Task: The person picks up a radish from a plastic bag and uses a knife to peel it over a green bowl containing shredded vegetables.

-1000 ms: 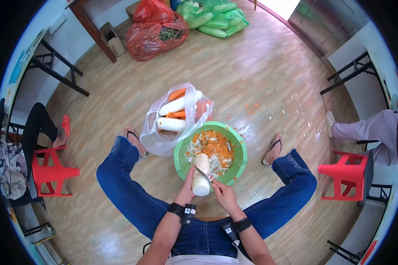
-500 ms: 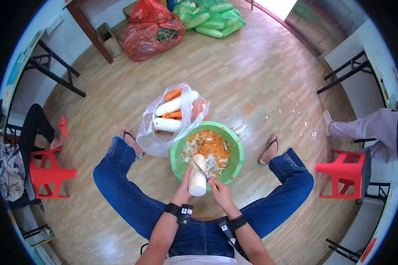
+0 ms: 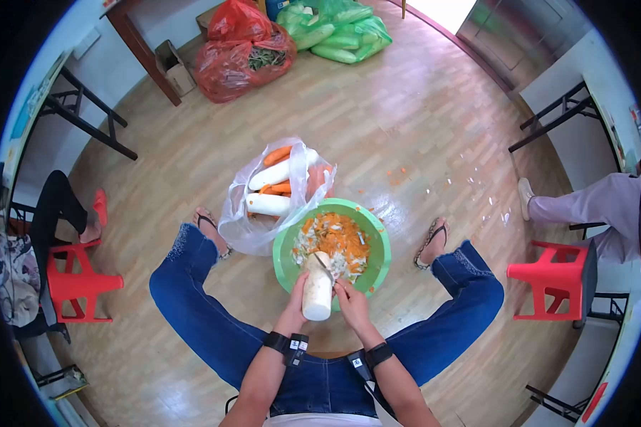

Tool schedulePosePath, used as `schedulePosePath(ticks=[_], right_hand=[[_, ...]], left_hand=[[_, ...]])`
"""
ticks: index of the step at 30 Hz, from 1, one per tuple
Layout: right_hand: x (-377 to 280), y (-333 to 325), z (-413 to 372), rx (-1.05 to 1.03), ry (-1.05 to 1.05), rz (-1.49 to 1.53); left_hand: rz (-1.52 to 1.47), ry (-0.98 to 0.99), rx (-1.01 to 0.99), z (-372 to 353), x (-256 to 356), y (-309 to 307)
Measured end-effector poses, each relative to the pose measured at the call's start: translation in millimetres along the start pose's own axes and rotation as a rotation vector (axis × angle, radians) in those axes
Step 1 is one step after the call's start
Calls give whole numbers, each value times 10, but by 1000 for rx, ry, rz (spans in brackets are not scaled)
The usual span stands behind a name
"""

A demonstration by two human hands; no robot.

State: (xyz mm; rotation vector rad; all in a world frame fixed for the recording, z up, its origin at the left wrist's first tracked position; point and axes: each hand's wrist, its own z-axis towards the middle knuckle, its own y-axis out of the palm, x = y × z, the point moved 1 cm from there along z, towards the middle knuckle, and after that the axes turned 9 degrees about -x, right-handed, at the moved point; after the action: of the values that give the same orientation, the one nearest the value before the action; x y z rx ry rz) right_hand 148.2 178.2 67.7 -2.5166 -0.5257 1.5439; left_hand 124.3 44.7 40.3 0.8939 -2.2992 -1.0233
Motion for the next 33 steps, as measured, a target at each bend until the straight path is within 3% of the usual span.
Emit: schedulePosePath(ticks=[3,9,11,15,18,23,27,30,32,33], right_hand=[[80,27,5,27,11,62],[-82,-32,-197,-94,16,-109],[64,37,-143,70,-211,-30],[-59,-20,-137,40,-116,-112],[-41,9,-78,95,-211,-113],[-193,-38,-46,-15,-5,-175],[-104,28,-10,-23,-25,-164],[175,125,78,105,-161,-57],[464,131,183,124,62,371],[429,71,172,124,61,372]], left_hand=[[-21,3,35,-2,15,44],[-18,3,82,16,38,-35],[4,-3,75,15,53,19],[18,-16,46,-19,49,63],[31,-32,35,-42,64,63],[21,-2,71,-2,48,46],[12,9,87,-5,30,-12],[-25,-6,50,31,14,-77],[-45,-34,15,39,15,-57],[-70,-37,-11,35,24,-23]])
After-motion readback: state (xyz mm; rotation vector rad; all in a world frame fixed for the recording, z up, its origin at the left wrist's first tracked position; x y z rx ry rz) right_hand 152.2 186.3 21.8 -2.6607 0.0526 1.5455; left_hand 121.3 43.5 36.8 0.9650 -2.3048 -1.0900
